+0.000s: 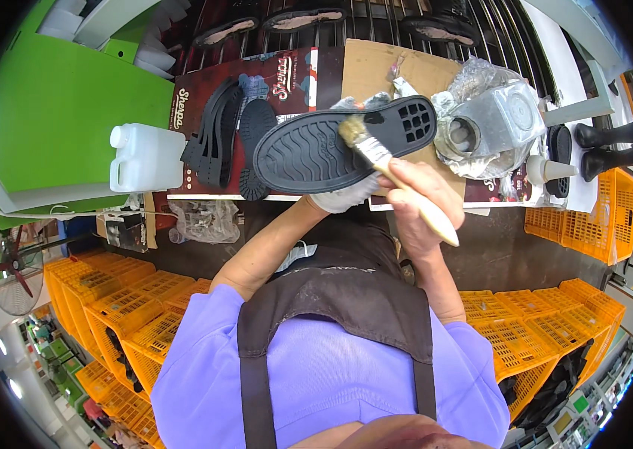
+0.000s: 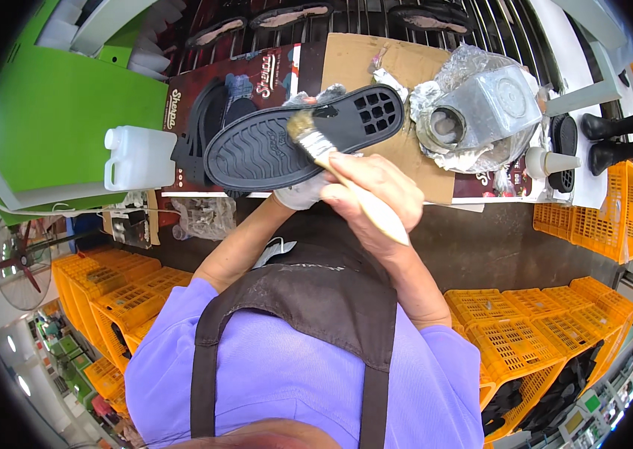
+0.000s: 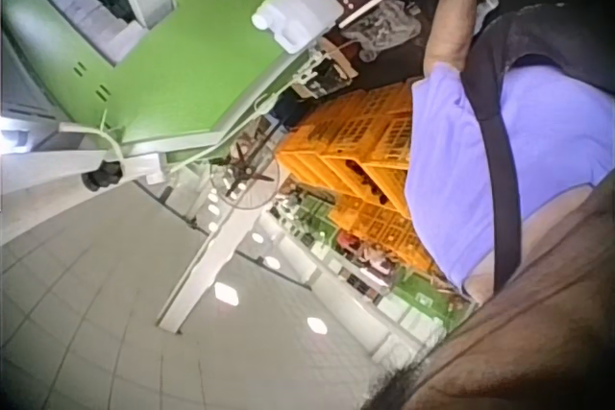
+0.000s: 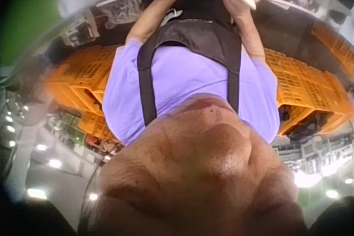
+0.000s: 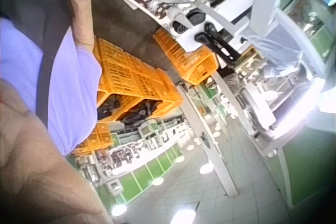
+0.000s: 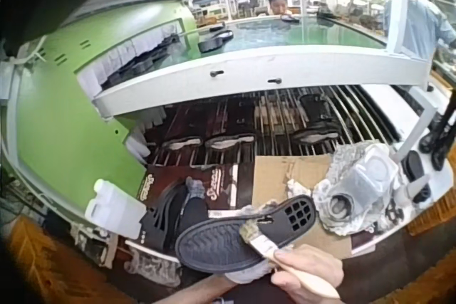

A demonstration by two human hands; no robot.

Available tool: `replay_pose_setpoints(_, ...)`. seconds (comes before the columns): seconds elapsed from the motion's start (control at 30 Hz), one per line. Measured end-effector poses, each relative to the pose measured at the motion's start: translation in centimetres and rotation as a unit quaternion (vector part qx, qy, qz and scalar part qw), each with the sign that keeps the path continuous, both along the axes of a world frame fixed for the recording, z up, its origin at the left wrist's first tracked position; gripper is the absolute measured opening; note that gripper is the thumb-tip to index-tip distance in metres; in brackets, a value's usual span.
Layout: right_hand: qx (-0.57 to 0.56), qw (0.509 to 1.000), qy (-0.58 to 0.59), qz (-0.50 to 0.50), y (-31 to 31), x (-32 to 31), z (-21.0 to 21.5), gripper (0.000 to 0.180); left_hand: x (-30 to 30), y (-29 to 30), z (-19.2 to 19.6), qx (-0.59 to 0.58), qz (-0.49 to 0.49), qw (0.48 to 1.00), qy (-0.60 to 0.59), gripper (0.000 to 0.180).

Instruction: The person applies a dark coating to the soles of black shoes using a paintbrush. They hold the shoe in their left hand and repeatedly dip the brush into a container to cover the textured surface of the sole. The person works on multiple shoes, placing finished ones on a nearby rack.

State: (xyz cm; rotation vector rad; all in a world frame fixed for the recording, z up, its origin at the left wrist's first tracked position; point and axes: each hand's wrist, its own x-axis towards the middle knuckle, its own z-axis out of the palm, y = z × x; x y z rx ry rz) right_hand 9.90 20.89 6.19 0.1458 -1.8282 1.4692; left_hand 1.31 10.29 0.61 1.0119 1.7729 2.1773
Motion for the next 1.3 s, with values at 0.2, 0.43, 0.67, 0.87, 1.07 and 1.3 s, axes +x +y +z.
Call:
replay_pose_setpoints(0.2, -0.005, 0.997, -0.033, 0.068, -1.6, -0.8, 0.6, 0.025, -1.4, -0.6, -3.7, 0.186, -0.164, 0.862, -0.442, 0.074)
replay_pose_setpoints(0.43, -0.134, 0.986, -0.103, 0.005, 0.6, 0.2, -0.2, 0.021, 0.0, -0.6, 0.5, -0.044, -0.026, 0.997, -0.05, 0.087)
replay_pose_setpoints(0.67, -0.141, 0.984, -0.077, -0.076, 2.7, 0.7, -1.1, 0.019, -0.2, -0.5, -0.5, -0.127, 0.023, 0.988, 0.084, 0.073)
replay_pose_setpoints(0.87, -0.038, 0.986, -0.073, -0.143, 3.0, 0.7, -1.5, 0.019, -0.5, -0.7, 0.1, -0.196, 0.052, 0.952, 0.228, 0.076)
replay_pose_setpoints(1.07, -0.012, 0.996, -0.052, -0.072, 0.6, 0.4, -1.0, 0.022, 0.1, 0.2, -0.3, -0.054, 0.029, 0.994, 0.091, 0.078)
replay_pose_setpoints(1.3, -0.039, 0.997, -0.062, -0.013, -1.5, -0.3, -0.3, 0.022, -0.2, -0.4, -4.1, 0.023, -0.123, 0.972, -0.198, 0.08)
